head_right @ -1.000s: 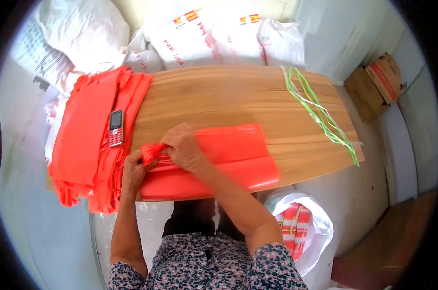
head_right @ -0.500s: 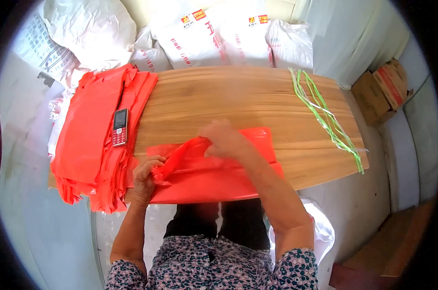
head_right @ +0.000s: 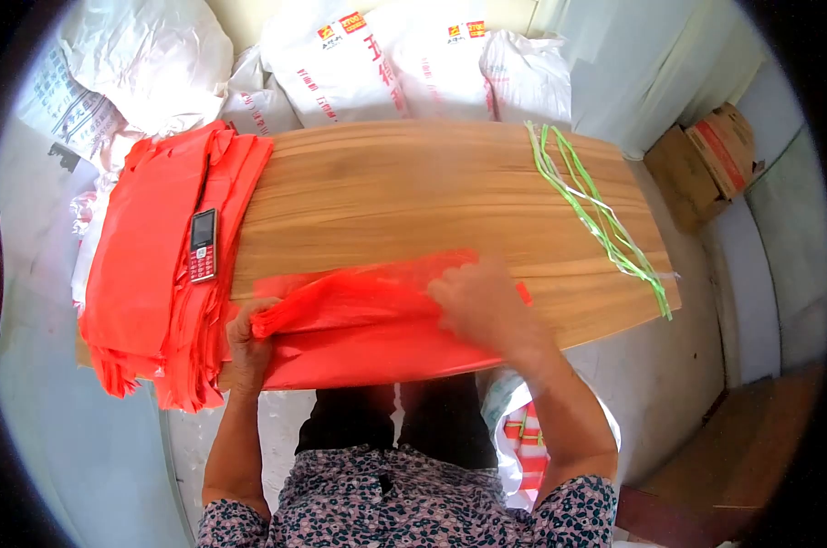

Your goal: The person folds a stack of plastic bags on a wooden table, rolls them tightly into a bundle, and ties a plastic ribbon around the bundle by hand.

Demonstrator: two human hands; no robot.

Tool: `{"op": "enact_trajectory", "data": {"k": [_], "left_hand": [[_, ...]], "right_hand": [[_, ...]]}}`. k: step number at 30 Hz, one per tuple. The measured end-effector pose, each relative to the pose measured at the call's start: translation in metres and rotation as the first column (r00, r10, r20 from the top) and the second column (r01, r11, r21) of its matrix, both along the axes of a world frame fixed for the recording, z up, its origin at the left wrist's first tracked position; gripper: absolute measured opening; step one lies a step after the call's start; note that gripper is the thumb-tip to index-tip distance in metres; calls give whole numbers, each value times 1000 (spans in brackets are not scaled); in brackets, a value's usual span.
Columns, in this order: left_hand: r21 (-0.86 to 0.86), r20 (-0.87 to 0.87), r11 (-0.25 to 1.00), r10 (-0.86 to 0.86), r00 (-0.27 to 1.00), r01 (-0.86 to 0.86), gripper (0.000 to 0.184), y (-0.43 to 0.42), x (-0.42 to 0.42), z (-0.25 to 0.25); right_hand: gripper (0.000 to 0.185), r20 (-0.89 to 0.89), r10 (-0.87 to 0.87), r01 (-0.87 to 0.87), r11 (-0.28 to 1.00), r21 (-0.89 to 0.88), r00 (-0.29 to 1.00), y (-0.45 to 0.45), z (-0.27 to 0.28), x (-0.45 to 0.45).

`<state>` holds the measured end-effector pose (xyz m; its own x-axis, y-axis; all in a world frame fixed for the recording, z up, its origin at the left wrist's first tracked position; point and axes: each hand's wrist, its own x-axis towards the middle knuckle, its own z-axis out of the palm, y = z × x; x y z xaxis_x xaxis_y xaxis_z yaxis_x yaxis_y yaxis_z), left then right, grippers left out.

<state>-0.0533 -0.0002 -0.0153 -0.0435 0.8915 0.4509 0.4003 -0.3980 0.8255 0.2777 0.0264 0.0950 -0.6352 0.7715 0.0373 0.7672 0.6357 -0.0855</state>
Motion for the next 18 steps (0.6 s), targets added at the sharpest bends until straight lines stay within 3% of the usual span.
{"op": "enact_trajectory", "data": {"k": [5,8,11,14,17,18], "left_hand": [[2,94,1000,-21,995,20,16,3,-2,-11],[8,83,1000,-13,996,13,15,3,-3,-11],[-4,108,1000,-24,994,24,12,3,-2,-10],[18,103,1000,-1,995,-1,12,3,-1,-9],[13,-13,998,69,998,-69,13,1,-4,-9],[7,-68,994,107,992,-107,13,1,-8,-9]], "right_hand": [[32,-192,-26,21,999,-31,981,-32,-9,20],[30,-534,-166,-70,916,-394,829,-14,-31,57],[29,-497,-723,54,590,-806,480,13,-38,64],[33,-342,-800,283,519,-807,492,28,-40,63],[33,-229,-549,460,817,-347,804,59,-86,77],[33,-222,-551,452,810,-374,805,62,-88,75]]}}
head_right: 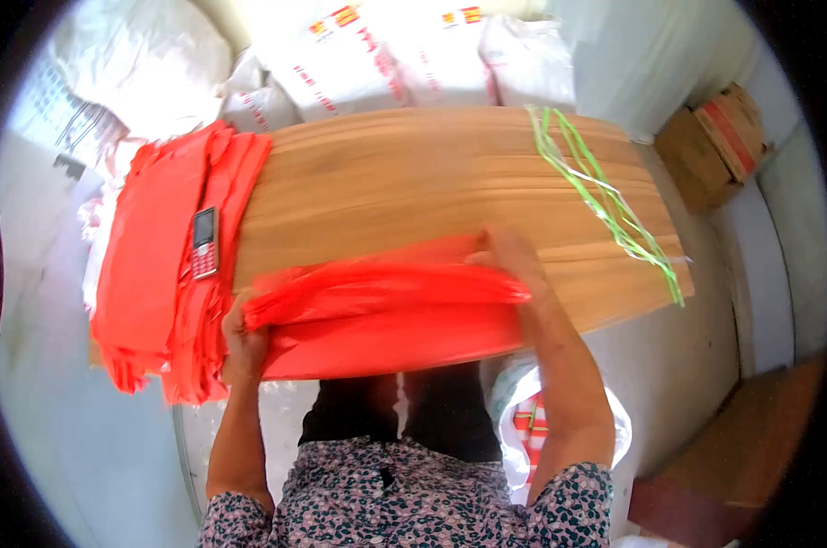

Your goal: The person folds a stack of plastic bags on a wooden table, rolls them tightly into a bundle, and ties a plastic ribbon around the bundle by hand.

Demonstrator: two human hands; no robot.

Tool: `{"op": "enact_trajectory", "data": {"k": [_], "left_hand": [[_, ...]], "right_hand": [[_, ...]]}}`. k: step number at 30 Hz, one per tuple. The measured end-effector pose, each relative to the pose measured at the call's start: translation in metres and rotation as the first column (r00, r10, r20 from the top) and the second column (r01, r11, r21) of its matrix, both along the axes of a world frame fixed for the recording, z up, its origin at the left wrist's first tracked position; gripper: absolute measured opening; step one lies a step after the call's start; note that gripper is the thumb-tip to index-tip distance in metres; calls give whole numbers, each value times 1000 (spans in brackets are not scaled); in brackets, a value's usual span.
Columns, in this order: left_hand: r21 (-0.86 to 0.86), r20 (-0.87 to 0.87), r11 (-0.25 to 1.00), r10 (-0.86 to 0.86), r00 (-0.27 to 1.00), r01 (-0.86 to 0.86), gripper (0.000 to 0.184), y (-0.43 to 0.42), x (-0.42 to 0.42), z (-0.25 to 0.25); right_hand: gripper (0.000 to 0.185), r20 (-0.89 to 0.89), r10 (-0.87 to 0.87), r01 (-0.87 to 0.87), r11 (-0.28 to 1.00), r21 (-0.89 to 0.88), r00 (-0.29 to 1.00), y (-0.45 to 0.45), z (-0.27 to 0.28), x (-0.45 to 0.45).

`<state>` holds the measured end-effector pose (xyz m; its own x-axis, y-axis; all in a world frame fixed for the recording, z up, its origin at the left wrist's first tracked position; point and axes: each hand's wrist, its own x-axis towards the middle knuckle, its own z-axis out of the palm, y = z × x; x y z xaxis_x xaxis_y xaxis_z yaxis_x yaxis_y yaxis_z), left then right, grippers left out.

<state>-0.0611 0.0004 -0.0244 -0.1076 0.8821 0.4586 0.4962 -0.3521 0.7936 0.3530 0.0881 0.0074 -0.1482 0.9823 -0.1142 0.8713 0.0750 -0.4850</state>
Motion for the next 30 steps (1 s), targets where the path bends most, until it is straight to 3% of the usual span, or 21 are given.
{"op": "enact_trajectory", "data": {"k": [2,6,8,11,16,19,22,28,30], "left_hand": [[-59,140,998,-4,990,13,16,0,-3,-6],[-209,377,974,-2,926,87,19,2,6,9],[-218,429,970,-1,903,104,19,-1,10,17],[-219,421,970,-4,907,105,18,3,8,11],[-191,383,977,-19,923,99,18,4,8,10],[-246,427,961,-5,904,122,19,4,9,13],[-328,361,935,-9,933,136,19,5,8,17],[-479,465,847,21,885,231,19,5,14,39],[-431,542,847,-34,840,312,20,10,10,33]], "right_hand": [[31,-16,13,-14,998,-60,1000,6,-1,-1],[23,-243,38,-52,997,-55,969,10,-17,6],[19,-259,35,-32,999,17,965,3,-8,3],[11,-530,-67,74,997,-9,845,4,-30,13],[13,-488,-65,116,990,74,871,5,-39,17],[15,-442,-60,123,986,114,895,1,-32,12],[16,-403,-88,140,985,103,911,3,-31,14],[15,-458,-135,187,980,70,879,9,-51,26],[15,-436,-161,208,976,61,886,9,-51,28]]}}
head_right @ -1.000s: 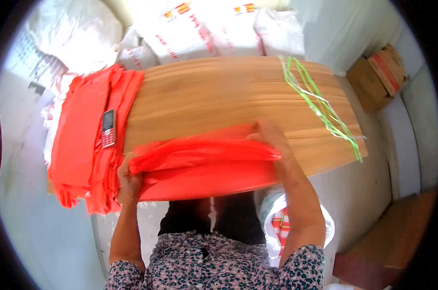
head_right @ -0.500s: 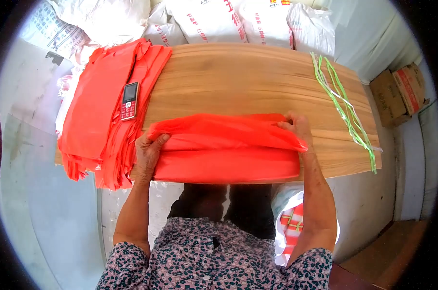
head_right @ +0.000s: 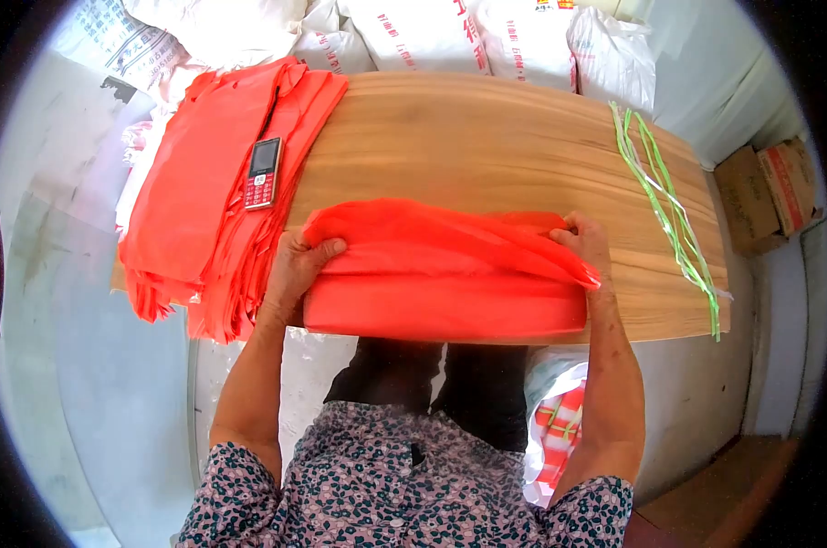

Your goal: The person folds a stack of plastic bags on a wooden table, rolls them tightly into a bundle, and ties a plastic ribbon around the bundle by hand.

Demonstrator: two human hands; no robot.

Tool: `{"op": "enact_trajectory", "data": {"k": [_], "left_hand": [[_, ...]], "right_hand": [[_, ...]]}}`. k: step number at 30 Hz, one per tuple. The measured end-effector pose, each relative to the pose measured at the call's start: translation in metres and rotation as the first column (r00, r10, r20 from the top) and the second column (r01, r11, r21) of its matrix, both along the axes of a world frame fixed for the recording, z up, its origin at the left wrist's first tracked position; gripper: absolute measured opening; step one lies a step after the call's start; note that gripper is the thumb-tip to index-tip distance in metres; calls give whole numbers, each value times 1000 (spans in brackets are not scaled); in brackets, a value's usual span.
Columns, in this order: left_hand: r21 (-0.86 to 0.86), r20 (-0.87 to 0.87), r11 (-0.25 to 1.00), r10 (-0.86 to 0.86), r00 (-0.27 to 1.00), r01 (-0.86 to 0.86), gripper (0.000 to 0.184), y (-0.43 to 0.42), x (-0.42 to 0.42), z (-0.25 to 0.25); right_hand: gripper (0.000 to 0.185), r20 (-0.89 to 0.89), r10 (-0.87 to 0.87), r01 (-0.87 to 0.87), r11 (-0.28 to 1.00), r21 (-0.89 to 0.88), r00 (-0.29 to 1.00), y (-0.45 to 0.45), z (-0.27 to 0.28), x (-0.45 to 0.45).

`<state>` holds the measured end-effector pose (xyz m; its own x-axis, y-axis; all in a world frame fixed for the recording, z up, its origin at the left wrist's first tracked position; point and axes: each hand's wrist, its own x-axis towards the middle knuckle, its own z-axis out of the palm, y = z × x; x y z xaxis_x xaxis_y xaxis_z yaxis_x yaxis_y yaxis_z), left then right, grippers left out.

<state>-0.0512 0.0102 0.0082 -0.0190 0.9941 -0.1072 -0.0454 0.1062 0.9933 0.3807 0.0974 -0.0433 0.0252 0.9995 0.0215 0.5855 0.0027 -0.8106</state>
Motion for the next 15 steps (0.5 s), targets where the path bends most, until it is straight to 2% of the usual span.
{"op": "enact_trajectory", "data": {"k": [1,2,5,10,14,15], "left_hand": [[16,45,1000,-25,999,24,20,3,-2,-4],[32,5,999,-43,999,43,21,5,-5,-7],[72,-102,993,-83,991,90,22,9,-9,-11],[107,-291,989,-69,954,104,22,14,-9,-14],[34,-247,993,-104,963,116,18,14,-7,-9],[21,-262,994,-96,960,105,17,14,-4,-7]], "right_hand": [[15,14,-6,6,1000,-8,1000,1,0,1],[16,27,-13,13,1000,-15,1000,2,1,2],[21,237,-51,32,996,84,970,3,2,2],[25,289,-129,89,985,147,949,-2,12,-8],[22,346,-182,98,964,247,921,-6,16,-11],[22,332,-178,109,970,215,926,-7,19,-12]]}}
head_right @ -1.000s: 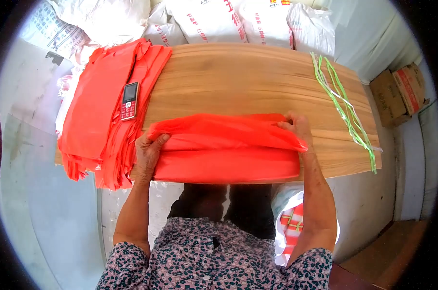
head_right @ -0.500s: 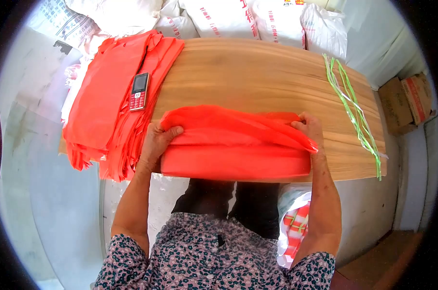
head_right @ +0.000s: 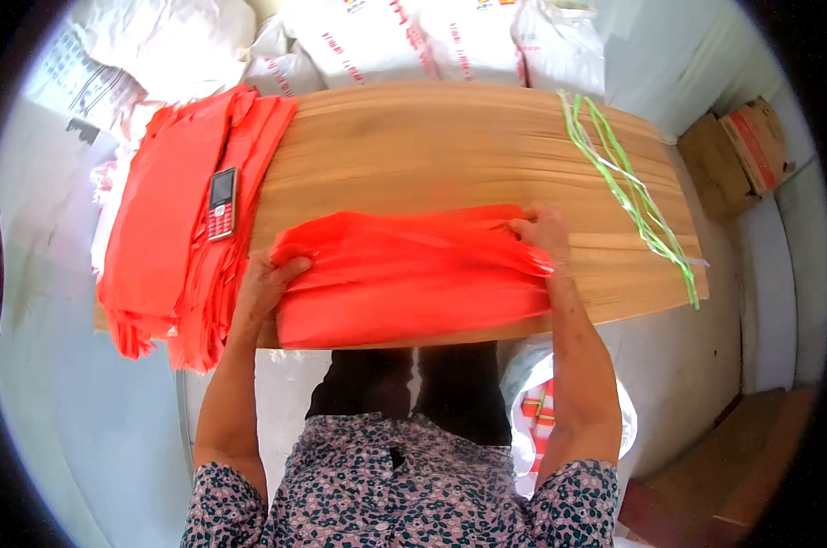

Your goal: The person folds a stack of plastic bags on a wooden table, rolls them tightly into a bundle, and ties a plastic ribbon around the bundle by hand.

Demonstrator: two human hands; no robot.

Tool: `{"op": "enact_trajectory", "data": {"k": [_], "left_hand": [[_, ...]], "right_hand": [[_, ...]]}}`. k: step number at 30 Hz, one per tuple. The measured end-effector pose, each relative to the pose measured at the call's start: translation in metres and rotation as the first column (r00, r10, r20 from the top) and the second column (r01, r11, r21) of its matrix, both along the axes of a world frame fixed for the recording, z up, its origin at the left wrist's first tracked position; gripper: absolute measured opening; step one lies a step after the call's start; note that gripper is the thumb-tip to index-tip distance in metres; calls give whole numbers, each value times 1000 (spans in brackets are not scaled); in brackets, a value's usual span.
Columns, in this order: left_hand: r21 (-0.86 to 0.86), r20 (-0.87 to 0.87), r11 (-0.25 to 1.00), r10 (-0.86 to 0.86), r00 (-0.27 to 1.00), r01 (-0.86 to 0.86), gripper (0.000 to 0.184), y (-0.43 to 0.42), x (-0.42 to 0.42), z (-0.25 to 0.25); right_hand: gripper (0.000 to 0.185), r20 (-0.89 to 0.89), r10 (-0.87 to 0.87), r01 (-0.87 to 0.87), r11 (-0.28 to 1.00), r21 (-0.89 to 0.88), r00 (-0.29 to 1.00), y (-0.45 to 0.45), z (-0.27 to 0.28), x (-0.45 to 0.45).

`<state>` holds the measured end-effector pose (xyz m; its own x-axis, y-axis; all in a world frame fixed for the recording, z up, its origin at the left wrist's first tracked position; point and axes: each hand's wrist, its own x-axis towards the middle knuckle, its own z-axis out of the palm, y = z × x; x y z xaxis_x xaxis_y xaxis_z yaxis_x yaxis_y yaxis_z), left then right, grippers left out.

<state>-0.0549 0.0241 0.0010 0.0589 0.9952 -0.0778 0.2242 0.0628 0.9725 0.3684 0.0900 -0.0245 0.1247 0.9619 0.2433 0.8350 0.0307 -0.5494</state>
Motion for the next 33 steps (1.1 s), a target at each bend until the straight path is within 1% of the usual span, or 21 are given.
{"op": "enact_trajectory", "data": {"k": [2,5,8,11,14,15,17,18,20,23,24,25,26,27,29,30,32,33], "left_hand": [[-18,-40,999,30,999,-31,17,-1,4,8],[14,-186,1000,27,982,-25,18,6,1,0],[44,-228,998,51,972,-42,18,8,4,0],[90,-191,993,98,977,-82,18,8,3,-8],[74,-202,992,115,973,-102,19,1,10,5],[67,-220,990,135,966,-123,20,1,11,6],[54,-256,984,176,950,-168,22,2,12,6],[49,-242,982,188,952,-181,22,1,14,6],[42,-212,977,212,954,-208,22,0,16,7],[85,-342,971,240,909,-224,23,0,15,5],[85,-436,968,249,865,-236,24,1,13,2],[87,-527,965,256,811,-248,26,2,10,-1],[90,-613,961,260,746,-262,28,1,8,-3],[245,-632,939,343,694,-241,30,-3,10,-2],[529,-627,833,512,587,-161,34,-15,19,3],[557,-642,829,467,608,-50,37,-22,19,6],[599,-676,781,375,634,176,43,-35,17,17],[572,-699,759,253,669,311,47,-42,20,21]], "right_hand": [[22,-49,-8,5,998,-58,999,-1,5,-5],[21,-131,-74,54,987,-149,989,0,6,-3],[21,-141,-72,63,996,-66,987,1,-4,2],[25,-245,-92,79,995,-61,965,2,-11,3],[25,-278,-84,57,993,-106,957,0,-3,0],[23,-422,-65,32,996,-85,904,4,-10,5],[18,-675,-16,-7,999,-32,738,14,-33,17],[17,-613,-80,102,995,1,786,9,-24,15],[16,-483,-224,305,948,95,847,-6,17,6],[16,-288,-137,256,866,430,948,-37,36,-6],[17,-169,-5,87,871,483,986,-49,37,-10],[18,-43,128,-88,853,514,991,-60,37,-16],[19,84,257,-263,812,521,963,-72,37,-21],[22,120,342,-359,824,438,932,-82,39,-26],[31,163,515,-540,801,256,841,-99,44,-35],[39,206,527,-562,805,191,825,-106,44,-38],[55,294,549,-589,806,64,783,-113,45,-38],[62,318,544,-583,812,33,776,-114,44,-38]]}}
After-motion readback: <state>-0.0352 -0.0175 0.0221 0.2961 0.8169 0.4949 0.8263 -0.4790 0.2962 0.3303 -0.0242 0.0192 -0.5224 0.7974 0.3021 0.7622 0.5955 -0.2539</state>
